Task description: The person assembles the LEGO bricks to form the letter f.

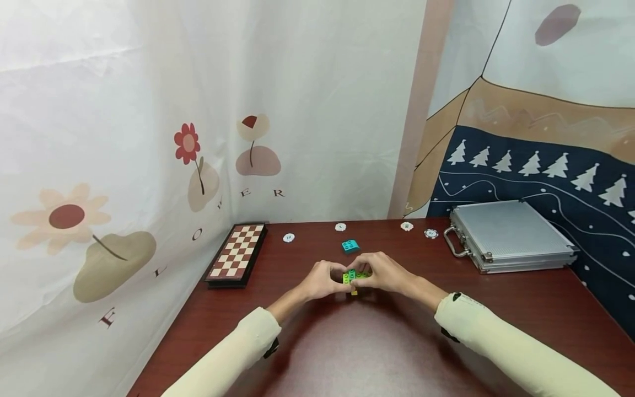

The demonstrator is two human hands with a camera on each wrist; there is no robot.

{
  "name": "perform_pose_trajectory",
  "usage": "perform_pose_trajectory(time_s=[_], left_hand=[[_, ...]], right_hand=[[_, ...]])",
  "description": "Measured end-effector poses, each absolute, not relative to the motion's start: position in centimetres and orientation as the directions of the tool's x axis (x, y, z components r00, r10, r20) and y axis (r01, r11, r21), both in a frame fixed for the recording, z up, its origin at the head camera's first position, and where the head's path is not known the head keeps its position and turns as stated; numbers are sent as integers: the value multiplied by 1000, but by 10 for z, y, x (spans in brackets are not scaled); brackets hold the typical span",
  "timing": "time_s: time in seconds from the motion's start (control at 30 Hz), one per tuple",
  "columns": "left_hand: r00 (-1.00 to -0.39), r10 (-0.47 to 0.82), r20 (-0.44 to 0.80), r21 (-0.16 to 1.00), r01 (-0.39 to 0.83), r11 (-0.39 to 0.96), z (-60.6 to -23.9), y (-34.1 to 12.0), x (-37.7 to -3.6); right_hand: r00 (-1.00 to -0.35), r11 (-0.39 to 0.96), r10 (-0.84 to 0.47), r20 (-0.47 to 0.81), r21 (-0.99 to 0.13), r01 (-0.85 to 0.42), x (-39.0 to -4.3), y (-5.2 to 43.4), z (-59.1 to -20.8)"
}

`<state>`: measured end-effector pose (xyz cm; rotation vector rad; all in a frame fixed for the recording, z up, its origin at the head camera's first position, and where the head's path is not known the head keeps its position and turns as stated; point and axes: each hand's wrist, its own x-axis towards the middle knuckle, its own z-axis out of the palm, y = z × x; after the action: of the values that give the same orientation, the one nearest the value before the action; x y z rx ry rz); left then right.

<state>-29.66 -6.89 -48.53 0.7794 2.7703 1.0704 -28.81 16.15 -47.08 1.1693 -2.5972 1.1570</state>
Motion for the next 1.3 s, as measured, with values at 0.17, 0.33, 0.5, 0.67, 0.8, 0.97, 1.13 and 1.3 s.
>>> perform_pose_trajectory(time_s=[0.17,0.33,0.5,0.67,0.8,0.97,1.13,1.3], left_hand=[[-863,493,107,652,436,621,-485,-69,-296],[-863,494,104,657,432,617,-484,-69,-296],[-866,491,98,668,423,612,-483,-69,-296],[-865,490,103,669,425,610,-483,-69,-297],[-862,498,98,667,428,609,-484,-69,-296],[-858,505,95,666,432,608,-485,-69,-297],[-855,510,97,647,443,621,-483,-69,-296],[-858,504,95,637,442,632,-482,-68,-296]], right_hand=[[-707,418,-610,358,-612,-671,-287,161,-475],[-707,424,-611,355,-608,-672,-287,161,-474],[-707,436,-610,357,-594,-676,-287,160,-473],[-712,447,-608,351,-590,-672,-286,160,-471],[-711,447,-621,331,-595,-668,-287,161,-472],[-688,430,-654,316,-594,-681,-291,164,-471],[-677,392,-656,335,-615,-684,-296,170,-461],[-719,402,-598,353,-644,-651,-308,178,-448]])
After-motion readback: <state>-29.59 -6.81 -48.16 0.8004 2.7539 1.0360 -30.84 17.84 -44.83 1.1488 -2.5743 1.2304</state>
